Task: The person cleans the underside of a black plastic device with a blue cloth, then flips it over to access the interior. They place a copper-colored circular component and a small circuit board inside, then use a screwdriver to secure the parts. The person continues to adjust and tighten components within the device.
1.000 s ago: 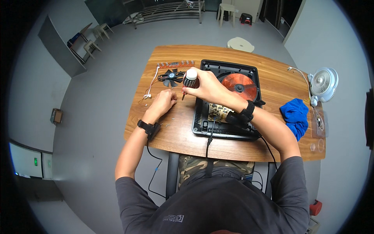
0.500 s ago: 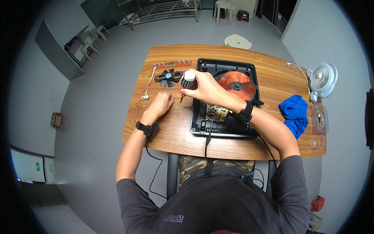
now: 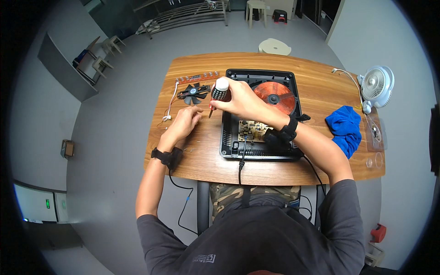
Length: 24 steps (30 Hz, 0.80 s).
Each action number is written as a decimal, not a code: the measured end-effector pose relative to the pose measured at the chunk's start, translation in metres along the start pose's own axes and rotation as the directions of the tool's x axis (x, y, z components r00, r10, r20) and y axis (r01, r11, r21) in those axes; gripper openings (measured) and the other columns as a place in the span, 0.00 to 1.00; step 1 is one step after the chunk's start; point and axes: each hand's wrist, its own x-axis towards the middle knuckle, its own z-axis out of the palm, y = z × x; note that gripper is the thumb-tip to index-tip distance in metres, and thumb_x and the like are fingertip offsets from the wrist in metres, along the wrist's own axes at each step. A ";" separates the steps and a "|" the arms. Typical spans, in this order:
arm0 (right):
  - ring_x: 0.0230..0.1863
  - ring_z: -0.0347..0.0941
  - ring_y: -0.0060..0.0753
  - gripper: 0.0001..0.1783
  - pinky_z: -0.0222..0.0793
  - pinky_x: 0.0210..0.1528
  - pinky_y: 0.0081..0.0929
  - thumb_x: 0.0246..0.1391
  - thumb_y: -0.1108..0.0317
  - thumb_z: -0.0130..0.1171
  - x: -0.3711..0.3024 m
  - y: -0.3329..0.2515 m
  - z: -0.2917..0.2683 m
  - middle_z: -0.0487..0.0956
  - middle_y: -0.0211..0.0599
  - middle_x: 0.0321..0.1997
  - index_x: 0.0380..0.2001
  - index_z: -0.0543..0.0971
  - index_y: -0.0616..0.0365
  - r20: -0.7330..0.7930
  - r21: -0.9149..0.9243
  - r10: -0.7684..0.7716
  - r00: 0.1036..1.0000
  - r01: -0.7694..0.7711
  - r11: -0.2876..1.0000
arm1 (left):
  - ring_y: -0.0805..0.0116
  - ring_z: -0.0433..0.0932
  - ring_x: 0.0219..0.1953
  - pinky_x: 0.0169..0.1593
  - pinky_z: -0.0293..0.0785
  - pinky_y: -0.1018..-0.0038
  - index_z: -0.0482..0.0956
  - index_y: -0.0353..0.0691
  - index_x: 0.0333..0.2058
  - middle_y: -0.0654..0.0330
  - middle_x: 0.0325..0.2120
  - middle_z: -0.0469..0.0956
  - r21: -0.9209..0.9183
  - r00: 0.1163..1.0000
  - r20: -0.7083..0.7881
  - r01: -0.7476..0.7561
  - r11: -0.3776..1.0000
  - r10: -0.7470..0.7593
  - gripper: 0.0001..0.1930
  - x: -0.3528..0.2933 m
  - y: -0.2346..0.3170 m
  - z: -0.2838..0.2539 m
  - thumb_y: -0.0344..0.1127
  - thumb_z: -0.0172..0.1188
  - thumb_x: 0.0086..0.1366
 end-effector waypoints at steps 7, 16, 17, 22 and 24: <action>0.40 0.84 0.24 0.12 0.80 0.44 0.25 0.59 0.72 0.68 -0.011 0.003 -0.023 0.85 0.36 0.36 0.41 0.76 0.63 -0.011 0.042 0.079 0.997 -0.079 0.996 | 0.76 0.82 0.31 0.33 0.77 0.74 0.82 0.32 0.40 0.59 0.29 0.83 -0.230 0.957 0.182 0.265 0.937 -0.226 0.08 0.017 0.045 -0.003 0.32 0.64 0.70; 0.35 0.79 0.20 0.16 0.77 0.38 0.22 0.60 0.69 0.68 -0.027 0.019 -0.057 0.81 0.32 0.37 0.44 0.73 0.61 -0.116 0.311 0.182 0.976 -0.139 0.940 | 0.72 0.85 0.35 0.39 0.83 0.79 0.81 0.30 0.42 0.57 0.34 0.85 -0.697 0.960 0.218 0.279 0.661 -0.175 0.06 0.033 0.045 0.018 0.28 0.63 0.70; 0.36 0.79 0.20 0.17 0.77 0.38 0.23 0.59 0.68 0.69 -0.028 0.020 -0.061 0.81 0.32 0.37 0.44 0.73 0.61 -0.125 0.339 0.202 0.971 -0.150 0.929 | 0.72 0.86 0.36 0.40 0.83 0.79 0.81 0.29 0.42 0.55 0.35 0.86 -0.700 0.954 0.226 0.298 0.648 -0.195 0.07 0.034 0.046 0.019 0.27 0.63 0.70; 0.35 0.81 0.23 0.16 0.79 0.37 0.23 0.58 0.71 0.70 -0.029 0.020 -0.071 0.81 0.33 0.38 0.44 0.73 0.62 -0.126 0.434 0.228 0.965 -0.153 0.888 | 0.69 0.87 0.38 0.41 0.85 0.78 0.81 0.29 0.44 0.52 0.37 0.86 -0.743 0.955 0.226 0.296 0.600 -0.191 0.08 0.035 0.050 0.020 0.28 0.62 0.71; 0.35 0.81 0.23 0.16 0.79 0.37 0.23 0.59 0.71 0.69 -0.030 0.020 -0.073 0.81 0.34 0.37 0.44 0.73 0.63 -0.125 0.453 0.229 0.965 -0.150 0.879 | 0.69 0.87 0.38 0.41 0.85 0.78 0.81 0.29 0.44 0.52 0.38 0.86 -0.759 0.960 0.217 0.279 0.588 -0.176 0.08 0.036 0.050 0.022 0.28 0.62 0.71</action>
